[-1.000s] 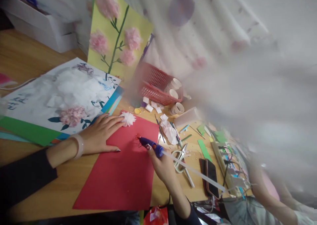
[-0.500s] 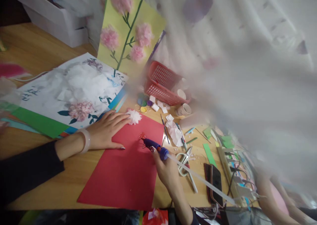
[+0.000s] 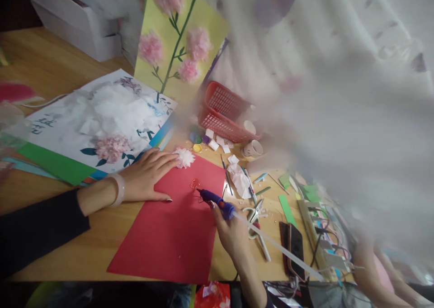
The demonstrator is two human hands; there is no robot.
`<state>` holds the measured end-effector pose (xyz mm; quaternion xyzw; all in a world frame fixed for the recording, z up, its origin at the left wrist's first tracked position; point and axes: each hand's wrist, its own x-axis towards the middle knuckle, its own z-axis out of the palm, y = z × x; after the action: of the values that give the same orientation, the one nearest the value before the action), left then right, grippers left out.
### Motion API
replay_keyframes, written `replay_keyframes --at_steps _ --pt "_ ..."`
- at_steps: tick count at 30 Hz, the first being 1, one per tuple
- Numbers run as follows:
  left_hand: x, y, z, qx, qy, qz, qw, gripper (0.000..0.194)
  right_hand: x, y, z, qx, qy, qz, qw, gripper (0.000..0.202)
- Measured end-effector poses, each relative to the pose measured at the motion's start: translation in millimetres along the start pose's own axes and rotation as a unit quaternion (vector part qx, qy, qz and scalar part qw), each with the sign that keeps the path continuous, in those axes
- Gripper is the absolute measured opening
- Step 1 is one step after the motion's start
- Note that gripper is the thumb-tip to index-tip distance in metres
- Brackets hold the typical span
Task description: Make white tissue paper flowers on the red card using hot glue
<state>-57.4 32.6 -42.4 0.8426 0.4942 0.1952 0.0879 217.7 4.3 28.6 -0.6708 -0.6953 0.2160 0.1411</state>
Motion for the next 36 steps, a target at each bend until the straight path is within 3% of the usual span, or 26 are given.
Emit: replay_keyframes --at_steps 14,27,32,36 --pt "0 1 -1.6 0.002 0.003 -0.001 1.000 0.088 2 5 4 -0.047 0.038 -0.047 0.997 0.050" --pt "0 1 -1.7 0.020 -0.004 -0.003 1.000 0.090 -1 -1 7 0.025 -0.020 -0.057 0.998 0.048" --pt "0 1 -2.1 0.020 -0.005 0.000 1.000 0.091 1 -4 7 0.034 0.012 -0.051 0.998 0.049" --pt "0 1 -2.9 0.015 -0.004 0.000 1.000 0.091 2 -5 9 0.020 -0.011 -0.063 0.998 0.049"
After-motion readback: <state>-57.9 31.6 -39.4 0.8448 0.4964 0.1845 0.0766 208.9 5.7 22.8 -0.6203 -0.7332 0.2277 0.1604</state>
